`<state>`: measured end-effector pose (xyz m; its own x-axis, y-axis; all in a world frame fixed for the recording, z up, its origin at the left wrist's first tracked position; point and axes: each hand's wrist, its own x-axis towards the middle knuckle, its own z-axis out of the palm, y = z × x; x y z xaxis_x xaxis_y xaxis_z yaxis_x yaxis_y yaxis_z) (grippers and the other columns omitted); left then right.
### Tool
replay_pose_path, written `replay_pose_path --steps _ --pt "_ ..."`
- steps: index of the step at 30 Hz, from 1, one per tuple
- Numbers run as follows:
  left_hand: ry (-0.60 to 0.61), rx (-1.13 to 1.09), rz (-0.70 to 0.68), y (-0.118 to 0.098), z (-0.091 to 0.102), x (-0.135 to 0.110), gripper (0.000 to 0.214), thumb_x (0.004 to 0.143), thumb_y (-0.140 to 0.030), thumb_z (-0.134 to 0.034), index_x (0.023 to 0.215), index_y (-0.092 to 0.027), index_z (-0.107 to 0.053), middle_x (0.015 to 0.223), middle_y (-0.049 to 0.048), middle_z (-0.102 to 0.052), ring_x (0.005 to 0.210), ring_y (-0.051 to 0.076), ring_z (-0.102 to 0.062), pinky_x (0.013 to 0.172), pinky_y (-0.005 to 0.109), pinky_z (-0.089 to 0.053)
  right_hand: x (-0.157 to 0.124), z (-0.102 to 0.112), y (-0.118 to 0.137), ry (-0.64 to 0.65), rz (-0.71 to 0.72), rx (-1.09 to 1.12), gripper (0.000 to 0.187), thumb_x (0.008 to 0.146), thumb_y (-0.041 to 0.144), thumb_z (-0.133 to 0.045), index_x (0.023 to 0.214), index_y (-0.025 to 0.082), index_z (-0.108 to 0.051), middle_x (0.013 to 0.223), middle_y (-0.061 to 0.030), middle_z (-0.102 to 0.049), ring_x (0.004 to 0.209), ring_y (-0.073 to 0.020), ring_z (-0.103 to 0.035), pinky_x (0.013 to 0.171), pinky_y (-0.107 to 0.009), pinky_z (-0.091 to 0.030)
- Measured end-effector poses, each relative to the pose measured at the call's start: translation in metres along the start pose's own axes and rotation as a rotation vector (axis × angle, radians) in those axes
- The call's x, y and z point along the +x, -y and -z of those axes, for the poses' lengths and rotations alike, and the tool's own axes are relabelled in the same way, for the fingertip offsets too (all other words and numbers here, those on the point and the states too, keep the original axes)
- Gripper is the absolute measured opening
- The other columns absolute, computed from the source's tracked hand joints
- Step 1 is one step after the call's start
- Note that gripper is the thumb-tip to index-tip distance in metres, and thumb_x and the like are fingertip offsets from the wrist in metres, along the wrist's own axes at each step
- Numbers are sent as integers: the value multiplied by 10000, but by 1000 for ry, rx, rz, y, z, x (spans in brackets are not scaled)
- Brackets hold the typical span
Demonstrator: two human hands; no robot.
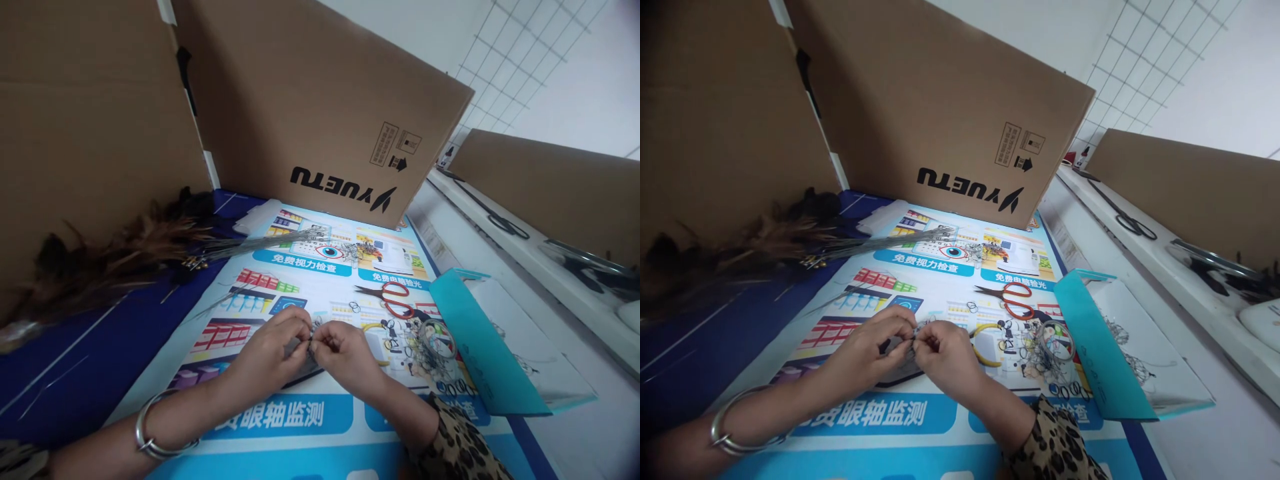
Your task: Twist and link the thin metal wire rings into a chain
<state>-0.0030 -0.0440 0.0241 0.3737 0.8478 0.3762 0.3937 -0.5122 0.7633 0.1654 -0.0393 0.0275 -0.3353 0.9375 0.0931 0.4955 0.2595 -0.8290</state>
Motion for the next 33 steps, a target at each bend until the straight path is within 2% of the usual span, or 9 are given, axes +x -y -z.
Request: replay_pose_path --steps 6,11,16,21,25,28,33 --pt "22 -108 77 3 0 5 135 756 -72 -475 679 -179 -499 894 31 -523 870 164 -523 780 289 -419 1 -2 -4 -17 -71 69 73 649 120 -509 633 171 -560 581 42 -521 537 -86 -446 492 -184 -342" --pt "52 -270 189 5 0 10 105 764 -167 -516 665 -179 -548 916 39 -541 877 174 -540 788 288 -432 4 2 -5 50 -132 280 59 628 131 -503 639 162 -551 556 53 -486 500 -68 -398 453 -172 -308" --pt "127 -410 246 -2 8 12 178 817 -293 -506 705 -181 -587 947 55 -542 912 196 -541 805 305 -446 5 5 -3 76 -211 469 61 608 147 -508 643 161 -555 542 49 -504 469 -66 -406 443 -178 -323" --pt "192 -370 166 1 12 15 177 843 -275 -482 736 -185 -589 929 42 -539 908 181 -529 831 301 -420 4 5 0 94 -270 623 63 585 134 -523 629 158 -561 520 55 -509 437 -58 -400 429 -176 -330" --pt "181 -306 137 6 11 15 169 854 -245 -460 739 -187 -569 857 16 -521 849 163 -517 792 284 -406 4 5 3 87 -301 725 57 580 126 -538 622 154 -566 505 60 -519 416 -52 -406 424 -174 -339" --pt "152 -280 169 5 8 14 161 852 -224 -443 751 -187 -563 784 -3 -521 775 150 -508 723 268 -401 4 5 5 77 -293 759 31 588 135 -561 612 153 -564 493 62 -513 410 -49 -399 422 -173 -328" --pt "102 -323 300 2 2 8 128 844 -228 -457 767 -181 -549 707 -22 -524 679 130 -483 633 240 -384 4 4 6 53 -291 772 23 605 142 -570 604 154 -550 444 69 -479 399 -52 -381 418 -178 -298"
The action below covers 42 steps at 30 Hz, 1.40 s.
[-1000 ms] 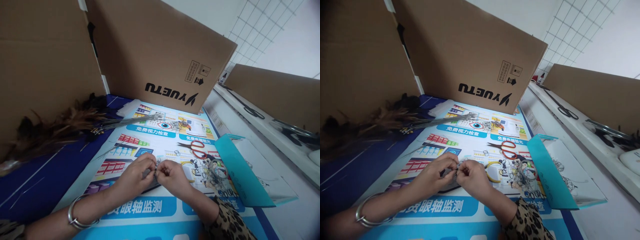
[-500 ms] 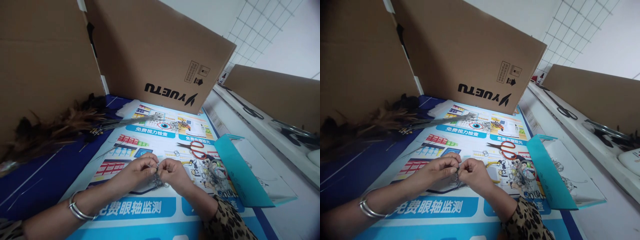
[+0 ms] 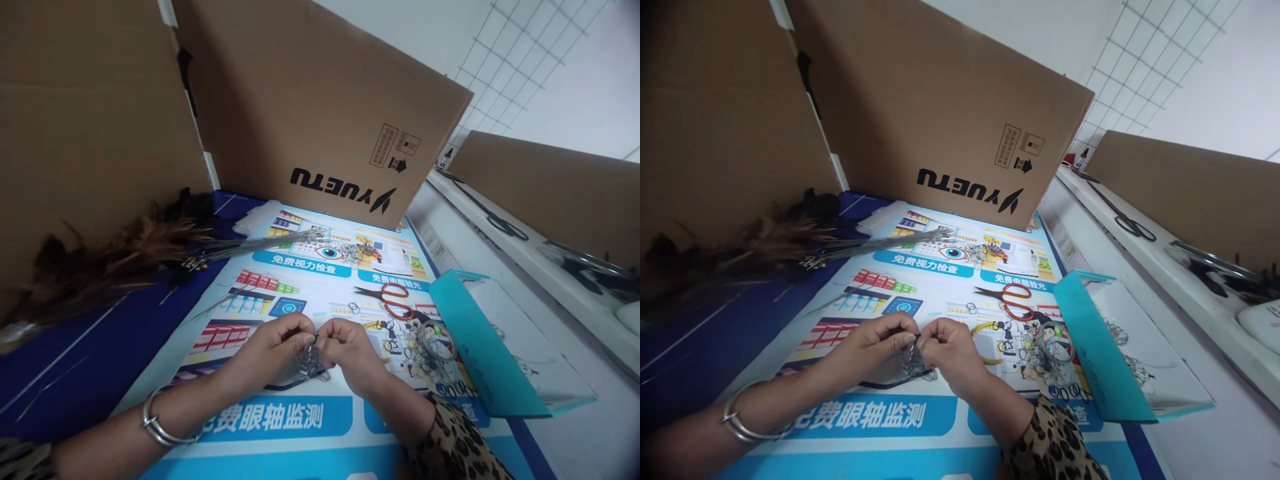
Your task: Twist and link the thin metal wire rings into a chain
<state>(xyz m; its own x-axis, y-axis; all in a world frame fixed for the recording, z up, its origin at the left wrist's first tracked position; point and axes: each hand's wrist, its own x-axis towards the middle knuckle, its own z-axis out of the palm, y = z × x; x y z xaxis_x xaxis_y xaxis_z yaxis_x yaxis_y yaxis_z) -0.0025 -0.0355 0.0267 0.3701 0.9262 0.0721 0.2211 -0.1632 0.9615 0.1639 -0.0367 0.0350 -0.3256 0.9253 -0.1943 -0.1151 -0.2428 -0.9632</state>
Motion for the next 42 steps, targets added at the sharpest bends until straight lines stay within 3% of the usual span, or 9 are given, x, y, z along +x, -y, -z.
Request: replay_pose_path --steps 6,17,29,42 --pt "-72 -65 39 6 -3 -1 102 826 -244 -505 748 -182 -489 631 -48 -454 584 110 -434 550 219 -361 -2 -2 -2 -6 7 -21 35 652 175 -574 634 158 -550 448 71 -468 409 -56 -374 427 -183 -284" --pt "-101 144 -100 -4 -3 -5 162 855 -213 -430 748 -187 -549 754 2 -566 720 143 -517 637 235 -405 0 -2 -8 -66 21 -4 37 615 132 -527 634 159 -545 449 68 -473 415 -58 -370 435 -186 -274" --pt "-184 217 -82 -3 -5 -6 177 846 -201 -452 759 -194 -606 725 -1 -637 679 134 -574 618 214 -431 2 -5 -10 -145 52 -161 69 634 145 -496 641 158 -563 454 70 -450 421 -60 -370 422 -175 -275" --pt "-76 434 -166 1 -1 -3 147 867 -172 -403 786 -190 -524 765 6 -564 731 150 -532 662 256 -395 0 -10 -10 -195 117 -315 40 670 162 -523 632 163 -535 543 57 -473 490 -78 -404 462 -188 -328"
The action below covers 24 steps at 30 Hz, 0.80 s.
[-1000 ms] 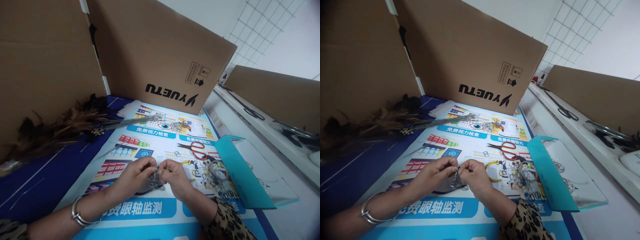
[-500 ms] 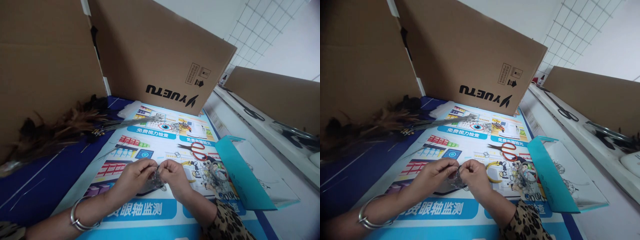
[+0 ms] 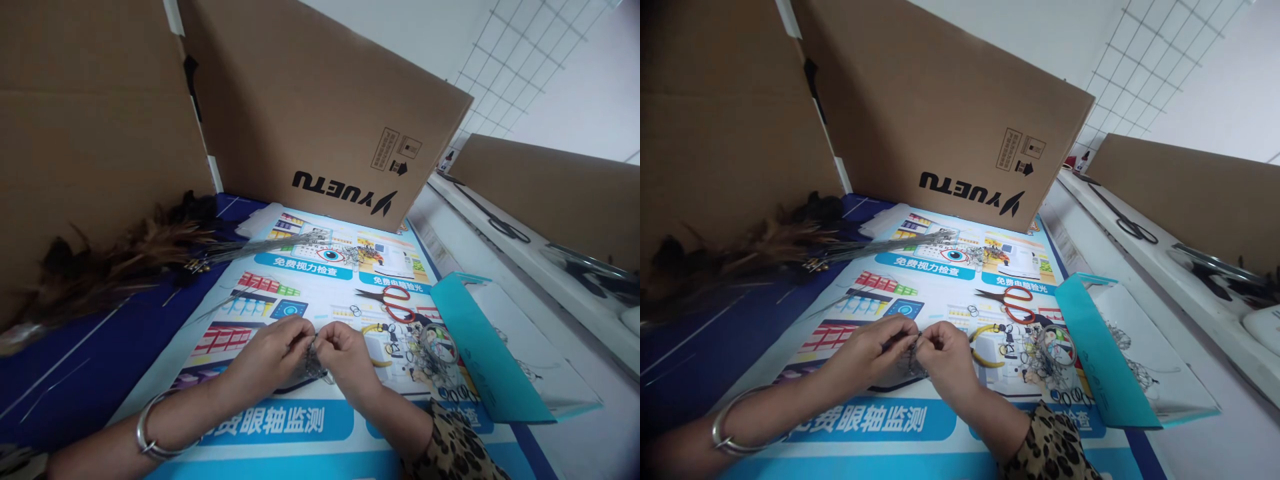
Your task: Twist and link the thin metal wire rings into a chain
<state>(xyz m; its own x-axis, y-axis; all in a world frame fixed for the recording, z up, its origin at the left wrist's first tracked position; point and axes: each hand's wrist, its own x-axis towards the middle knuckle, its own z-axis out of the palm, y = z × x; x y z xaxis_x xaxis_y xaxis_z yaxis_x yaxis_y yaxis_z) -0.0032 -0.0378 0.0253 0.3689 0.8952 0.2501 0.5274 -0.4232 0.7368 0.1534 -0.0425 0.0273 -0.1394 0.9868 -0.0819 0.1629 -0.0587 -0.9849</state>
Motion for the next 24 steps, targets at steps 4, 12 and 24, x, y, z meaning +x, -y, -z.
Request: replay_pose_path --steps 4,12,24 --pt "28 -75 44 -1 3 2 133 847 -170 -402 766 -190 -506 744 -2 -542 704 149 -507 636 255 -377 0 1 3 21 -31 15 37 664 161 -509 633 163 -529 512 63 -457 465 -72 -373 446 -186 -309" --pt "147 -373 223 -6 8 7 154 832 -278 -416 730 -182 -481 680 -23 -478 661 147 -440 609 255 -363 -2 3 3 27 67 -92 61 731 216 -552 710 173 -514 574 53 -452 511 -82 -391 465 -191 -322" --pt "136 -239 133 -6 11 5 140 847 -248 -395 758 -182 -481 735 0 -514 707 166 -467 642 279 -357 0 7 -8 -56 397 -547 110 697 131 -585 772 199 -541 769 14 -505 646 -111 -470 579 -221 -384"
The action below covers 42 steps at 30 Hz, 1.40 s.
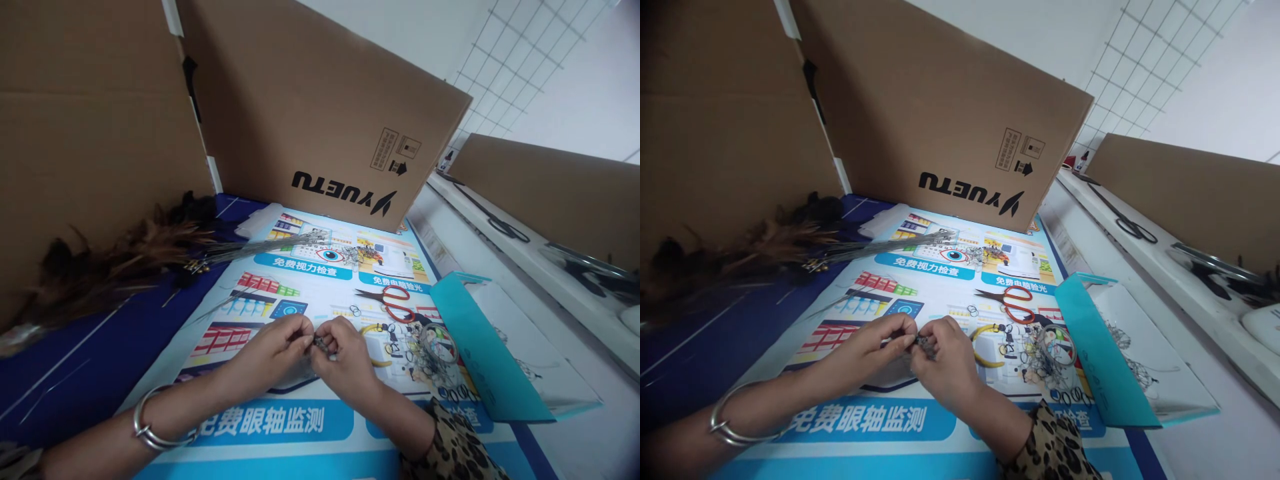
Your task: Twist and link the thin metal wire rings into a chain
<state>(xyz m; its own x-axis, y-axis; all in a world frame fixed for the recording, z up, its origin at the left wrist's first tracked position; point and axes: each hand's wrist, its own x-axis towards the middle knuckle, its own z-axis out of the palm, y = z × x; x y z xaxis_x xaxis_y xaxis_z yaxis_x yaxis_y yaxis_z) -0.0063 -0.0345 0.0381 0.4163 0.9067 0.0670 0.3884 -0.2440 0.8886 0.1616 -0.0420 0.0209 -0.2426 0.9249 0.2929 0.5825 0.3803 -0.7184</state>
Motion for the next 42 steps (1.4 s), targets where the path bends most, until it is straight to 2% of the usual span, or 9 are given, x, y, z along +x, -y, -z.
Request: replay_pose_path --steps 8,13,18,22,25,30,35,39,42 --pt "-76 272 -138 5 5 -2 124 878 -198 -352 827 -185 -464 807 24 -515 756 179 -479 675 305 -345 0 4 -1 31 15 -29 145 702 114 -587 800 208 -537 773 16 -512 657 -115 -488 583 -220 -383" --pt "-138 343 -157 0 16 -4 139 893 -212 -336 825 -185 -453 793 22 -498 736 181 -463 664 306 -332 1 7 0 42 28 -19 151 718 120 -594 826 209 -536 783 13 -510 689 -124 -496 600 -223 -394" --pt "-167 216 -83 -18 32 -6 152 887 -266 -379 768 -195 -443 741 -4 -484 695 168 -449 640 288 -333 1 12 4 54 78 4 142 745 135 -595 848 211 -534 783 14 -507 710 -125 -500 609 -220 -395" --pt "-24 -60 29 -29 30 -8 181 891 -306 -388 760 -198 -450 721 -16 -487 682 157 -449 626 269 -352 0 12 7 52 114 2 143 743 128 -585 846 212 -531 778 15 -500 723 -126 -504 613 -218 -388" --pt "45 -174 18 -27 22 -8 199 902 -326 -380 771 -195 -453 733 -18 -454 696 151 -427 640 263 -357 0 10 8 42 120 1 127 742 124 -586 818 209 -529 747 23 -491 697 -121 -495 599 -216 -374" --pt "76 -252 -48 -16 17 -4 188 919 -336 -395 836 -187 -473 792 -7 -473 754 147 -435 691 262 -363 3 10 9 69 92 -16 86 757 156 -609 794 205 -549 708 29 -489 666 -120 -485 584 -219 -363" --pt "209 -441 14 -7 18 -2 197 944 -344 -353 878 -187 -451 569 -63 -433 499 101 -339 509 222 -300 5 10 10 104 121 -68 83 758 124 -571 761 204 -550 701 22 -498 669 -126 -493 597 -220 -371" --pt "188 -433 25 -11 22 -3 202 946 -347 -360 836 -192 -430 599 -53 -448 501 97 -379 493 217 -338 5 9 13 116 135 -93 91 748 122 -562 781 207 -566 705 15 -517 671 -132 -506 596 -221 -383" --pt "156 -392 38 -19 32 -3 190 947 -331 -357 825 -197 -417 617 -49 -469 513 100 -427 519 228 -382 4 9 14 112 151 -95 112 749 127 -563 826 205 -579 717 9 -535 668 -133 -515 598 -223 -391"
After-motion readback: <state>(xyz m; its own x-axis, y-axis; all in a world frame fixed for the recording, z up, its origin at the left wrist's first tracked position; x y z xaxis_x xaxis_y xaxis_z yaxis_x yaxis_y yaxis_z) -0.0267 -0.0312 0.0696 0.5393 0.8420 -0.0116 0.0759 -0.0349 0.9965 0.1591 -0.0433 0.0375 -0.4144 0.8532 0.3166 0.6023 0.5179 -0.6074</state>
